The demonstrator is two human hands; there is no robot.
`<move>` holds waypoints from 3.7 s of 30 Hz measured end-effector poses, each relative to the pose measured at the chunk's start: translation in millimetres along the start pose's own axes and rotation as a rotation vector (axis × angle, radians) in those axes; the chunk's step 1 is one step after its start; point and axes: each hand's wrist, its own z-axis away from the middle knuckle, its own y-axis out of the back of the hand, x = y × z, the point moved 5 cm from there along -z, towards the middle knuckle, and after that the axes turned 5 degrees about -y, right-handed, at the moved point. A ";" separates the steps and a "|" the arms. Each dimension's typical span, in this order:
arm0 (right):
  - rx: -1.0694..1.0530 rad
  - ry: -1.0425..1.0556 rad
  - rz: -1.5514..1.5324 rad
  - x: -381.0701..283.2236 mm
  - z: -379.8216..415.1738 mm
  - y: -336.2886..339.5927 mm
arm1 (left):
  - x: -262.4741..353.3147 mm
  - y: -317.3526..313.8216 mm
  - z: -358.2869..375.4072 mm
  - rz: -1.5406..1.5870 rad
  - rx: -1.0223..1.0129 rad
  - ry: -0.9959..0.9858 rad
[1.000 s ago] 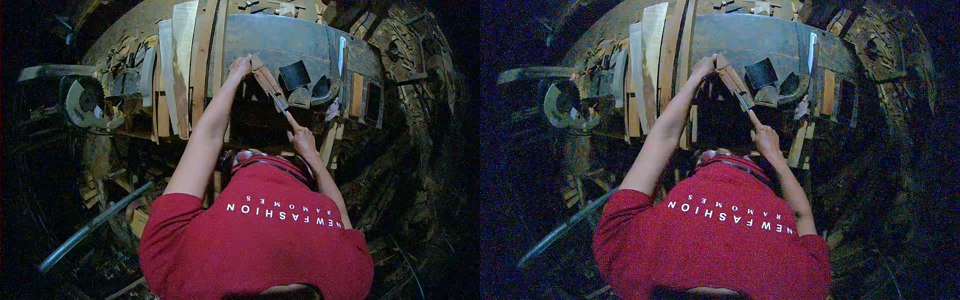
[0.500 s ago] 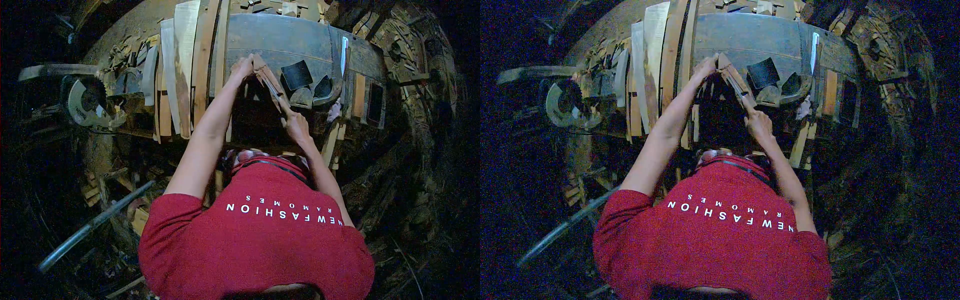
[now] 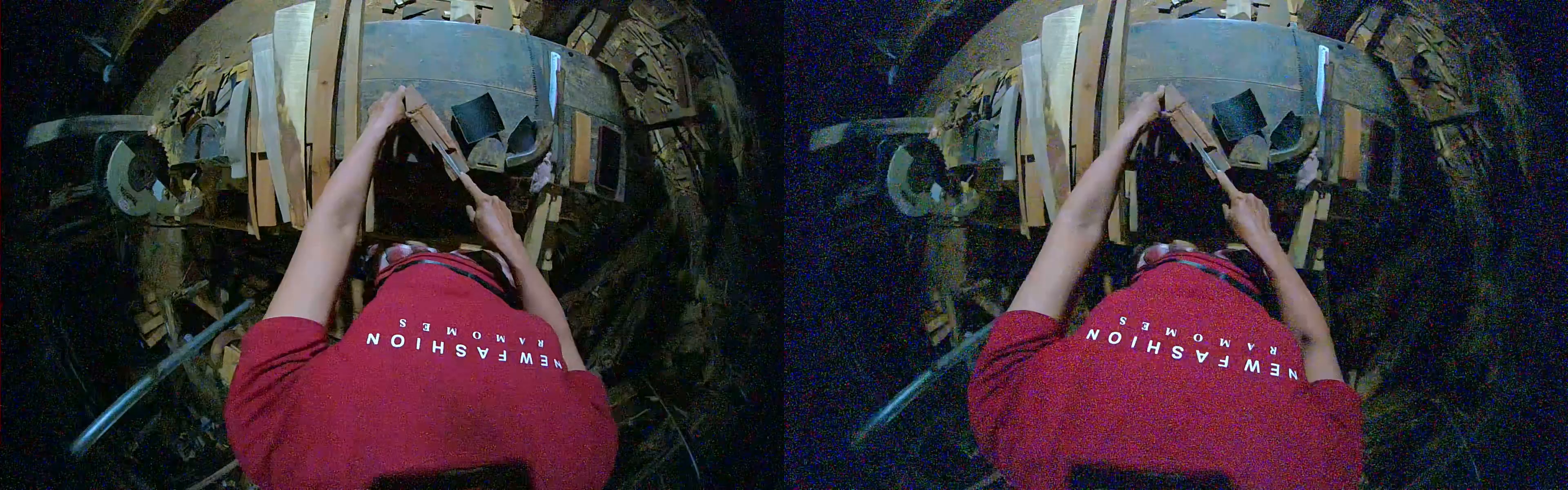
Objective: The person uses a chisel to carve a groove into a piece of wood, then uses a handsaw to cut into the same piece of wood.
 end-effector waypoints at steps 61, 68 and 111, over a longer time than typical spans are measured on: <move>0.225 0.154 0.115 -10.6 -38.8 -24.0 | -22.3 -10.1 -6.3 0.040 -0.029 0.015; 0.079 0.055 0.085 -6.3 -11.1 -11.3 | -56.5 -52.2 -33.5 0.122 0.096 -0.096; 0.180 0.088 0.159 -12.0 -45.1 -24.1 | -2.6 12.9 1.1 0.000 -0.126 0.081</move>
